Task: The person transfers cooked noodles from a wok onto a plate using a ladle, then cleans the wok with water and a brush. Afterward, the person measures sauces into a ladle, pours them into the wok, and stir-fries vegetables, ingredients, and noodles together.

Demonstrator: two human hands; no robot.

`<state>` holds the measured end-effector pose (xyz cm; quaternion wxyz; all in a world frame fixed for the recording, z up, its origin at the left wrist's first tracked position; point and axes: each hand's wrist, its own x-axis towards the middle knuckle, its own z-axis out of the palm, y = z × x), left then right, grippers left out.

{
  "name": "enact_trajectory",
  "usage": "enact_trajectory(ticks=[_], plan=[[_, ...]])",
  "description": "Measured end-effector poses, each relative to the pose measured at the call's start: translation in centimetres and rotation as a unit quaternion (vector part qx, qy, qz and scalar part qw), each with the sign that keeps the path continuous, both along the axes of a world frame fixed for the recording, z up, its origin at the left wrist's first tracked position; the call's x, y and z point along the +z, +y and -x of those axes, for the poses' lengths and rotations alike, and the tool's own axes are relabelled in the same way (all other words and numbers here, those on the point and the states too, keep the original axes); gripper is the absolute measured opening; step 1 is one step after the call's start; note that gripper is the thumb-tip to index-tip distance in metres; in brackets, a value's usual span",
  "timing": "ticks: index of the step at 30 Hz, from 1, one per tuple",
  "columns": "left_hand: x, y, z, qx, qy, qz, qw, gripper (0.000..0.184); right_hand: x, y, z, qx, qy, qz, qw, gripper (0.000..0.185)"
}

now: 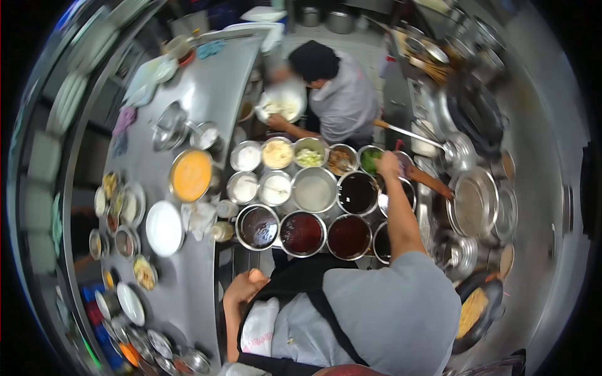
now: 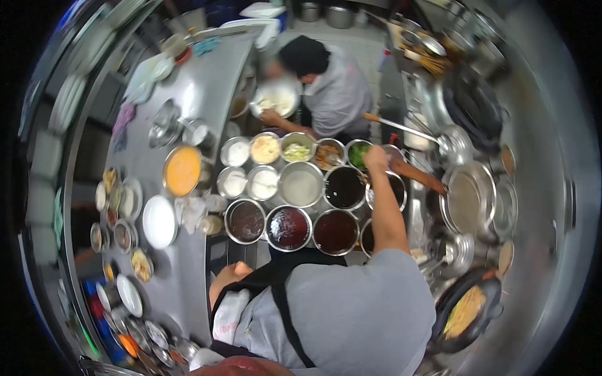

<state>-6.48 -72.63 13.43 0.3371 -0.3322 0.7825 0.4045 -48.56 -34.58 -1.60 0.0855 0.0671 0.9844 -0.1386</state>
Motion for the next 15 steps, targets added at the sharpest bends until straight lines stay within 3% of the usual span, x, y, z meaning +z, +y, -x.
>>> enact_trajectory(ticks=[2,3,4,5,6,8,9,11,14,15], plan=[[-1.0,-1.1,-0.3,-0.014,0.032,-0.023,0.999,0.061,0.8,0.4,-0.7,0.022,0.085,0.008,0.996,0.037],[-1.9,-1.8,-0.6,-0.009,0.041,-0.046,0.998,0.057,1.4,0.7,-1.2,0.021,0.087,0.039,0.995,0.038],[1.5,-1.7,0.7,0.006,0.023,-0.101,0.995,0.052,-0.9,2.1,-0.5,0.048,0.132,0.107,0.984,0.040],[2.2,-2.3,1.0,0.003,0.017,-0.121,0.993,0.052,-2.0,2.5,-0.2,-0.050,0.083,0.280,0.955,0.040],[1.4,-3.0,0.7,0.004,0.014,-0.127,0.992,0.051,-5.0,4.1,0.9,-0.070,0.087,0.362,0.925,0.032],[1.4,-4.3,0.6,-0.024,0.052,-0.098,0.994,0.046,-5.2,4.5,0.3,-0.143,0.063,0.523,0.838,0.028],[1.8,-4.8,0.5,-0.015,0.060,-0.108,0.992,0.044,-4.6,4.1,-0.4,-0.131,0.060,0.525,0.839,0.028],[3.3,-6.0,0.3,-0.028,0.078,-0.119,0.989,0.041,-3.2,3.2,-2.1,-0.213,0.038,0.719,0.661,0.025],[2.6,-7.8,-0.4,-0.060,0.126,-0.139,0.980,0.044,-0.8,1.0,-6.6,-0.185,0.007,0.769,0.612,0.023],[3.1,-8.1,-0.2,-0.086,0.118,-0.139,0.979,0.047,0.4,-0.3,-8.8,-0.186,0.004,0.762,0.621,0.021]])
